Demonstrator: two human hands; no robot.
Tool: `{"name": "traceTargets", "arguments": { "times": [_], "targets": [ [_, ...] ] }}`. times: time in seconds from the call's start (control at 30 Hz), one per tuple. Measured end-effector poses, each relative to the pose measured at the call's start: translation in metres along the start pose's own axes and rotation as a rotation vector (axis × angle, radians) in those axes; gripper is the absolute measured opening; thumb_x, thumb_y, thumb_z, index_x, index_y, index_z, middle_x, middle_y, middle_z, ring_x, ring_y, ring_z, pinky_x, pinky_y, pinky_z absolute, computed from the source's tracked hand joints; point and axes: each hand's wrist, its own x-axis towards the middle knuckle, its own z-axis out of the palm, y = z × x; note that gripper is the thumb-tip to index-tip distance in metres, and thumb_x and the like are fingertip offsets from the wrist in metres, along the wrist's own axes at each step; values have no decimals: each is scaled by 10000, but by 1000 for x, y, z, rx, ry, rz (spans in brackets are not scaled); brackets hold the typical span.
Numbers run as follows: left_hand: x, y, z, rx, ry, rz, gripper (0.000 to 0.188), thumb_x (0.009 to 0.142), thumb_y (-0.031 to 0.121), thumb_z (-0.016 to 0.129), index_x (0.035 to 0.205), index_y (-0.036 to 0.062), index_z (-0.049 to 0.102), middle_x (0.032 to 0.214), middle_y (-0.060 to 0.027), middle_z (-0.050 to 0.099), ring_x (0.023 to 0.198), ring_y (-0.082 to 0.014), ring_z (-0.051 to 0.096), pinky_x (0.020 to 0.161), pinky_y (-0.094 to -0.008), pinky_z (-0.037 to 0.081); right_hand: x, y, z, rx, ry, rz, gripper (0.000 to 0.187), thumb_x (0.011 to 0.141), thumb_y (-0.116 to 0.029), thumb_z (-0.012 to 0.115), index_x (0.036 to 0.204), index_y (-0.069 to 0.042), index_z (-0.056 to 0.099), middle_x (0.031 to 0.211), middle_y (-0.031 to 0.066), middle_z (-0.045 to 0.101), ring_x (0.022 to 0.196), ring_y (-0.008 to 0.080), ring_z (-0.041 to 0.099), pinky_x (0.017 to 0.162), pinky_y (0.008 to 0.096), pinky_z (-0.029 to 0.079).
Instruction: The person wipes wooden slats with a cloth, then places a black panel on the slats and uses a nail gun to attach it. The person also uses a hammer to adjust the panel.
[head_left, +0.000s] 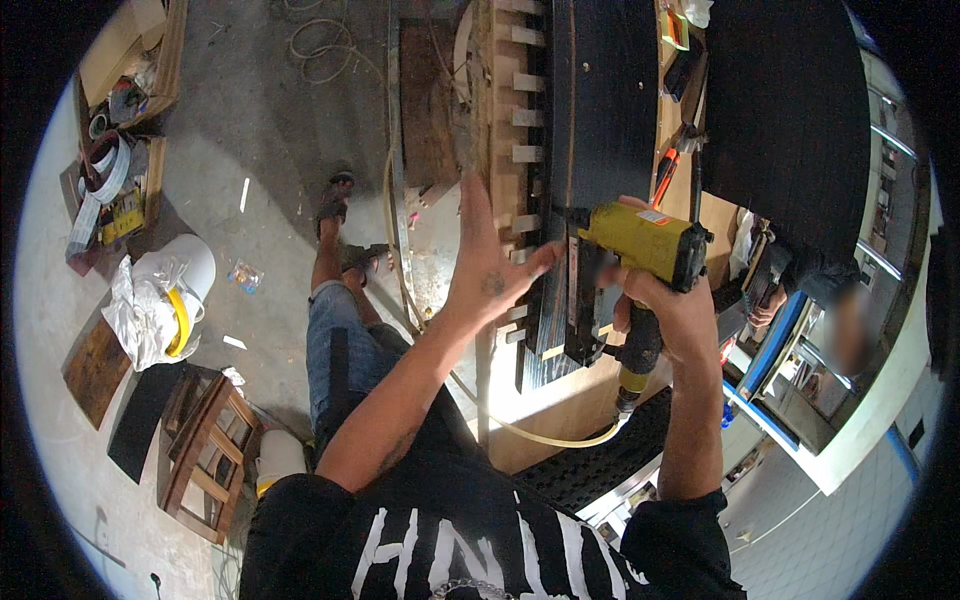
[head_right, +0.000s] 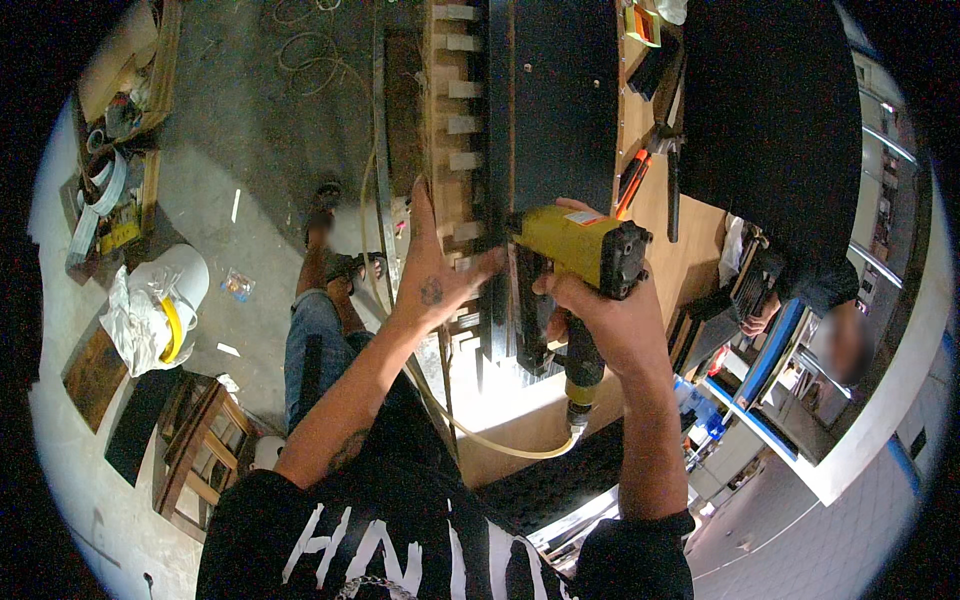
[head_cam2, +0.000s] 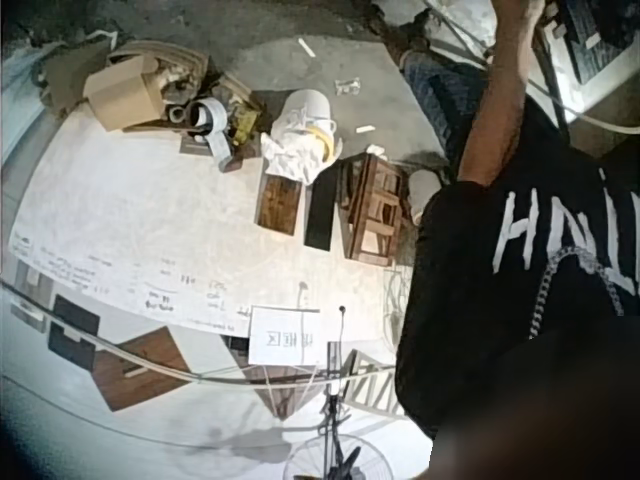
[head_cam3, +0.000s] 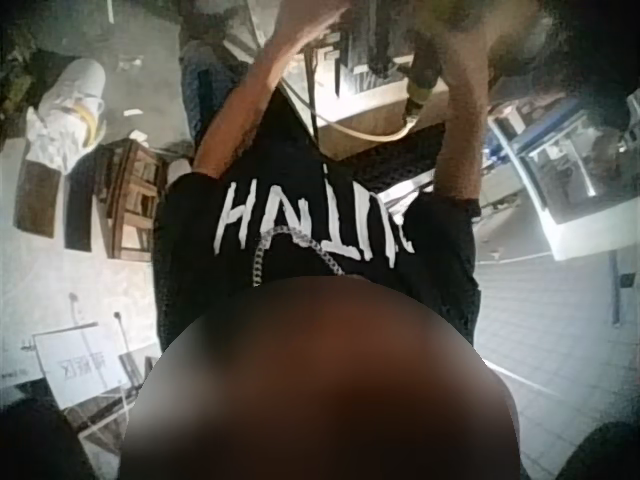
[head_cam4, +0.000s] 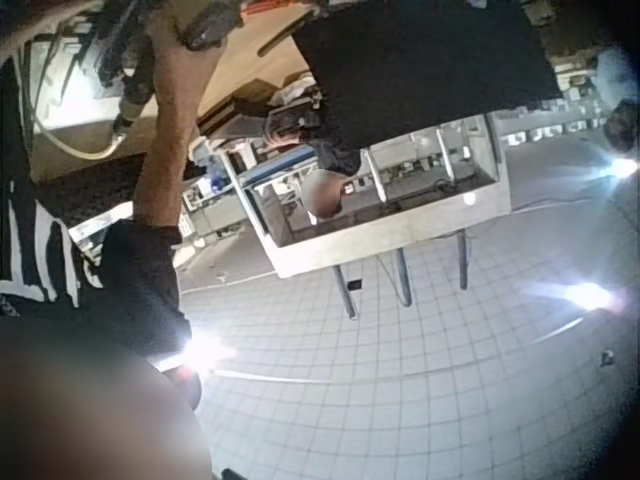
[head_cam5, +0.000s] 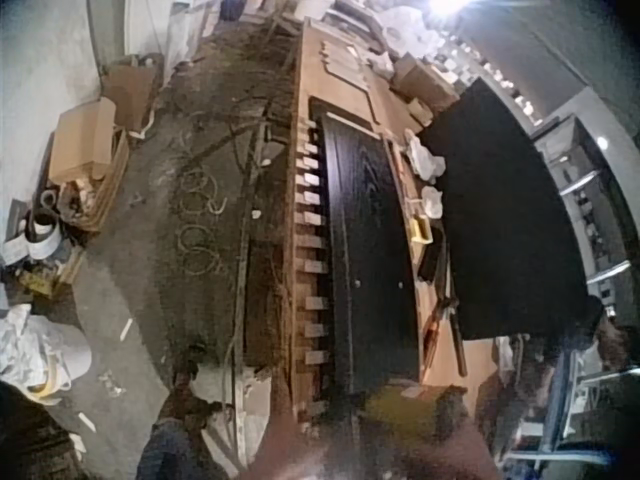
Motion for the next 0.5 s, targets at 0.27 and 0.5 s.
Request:
{"name": "traceTargets", "arguments": {
  "times": [0.27, 0.5],
  "targets": [
    [16, 5, -4, -14, 13, 64, 1338, 778, 419, 864, 1533, -113, -104, 1595, -397, -19, 1515, -490, 17, 1251, -498, 107, 24, -22, -5, 86, -73, 16, 632, 816, -11, 650, 1429, -36, 500, 966, 133, 713, 643, 160, 654, 505, 280, 549],
    [26, 19, -14, 6, -17, -89, 1351, 748, 513, 857, 1553, -92, -44, 1600, -379, 58, 1514, -485, 83, 1250, -510, 129, 26, -25, -7, 6, -49, 56, 619, 820, -12, 663, 1420, -35, 510, 942, 119, 705, 634, 154, 647, 500, 275, 536]
  ]
}}
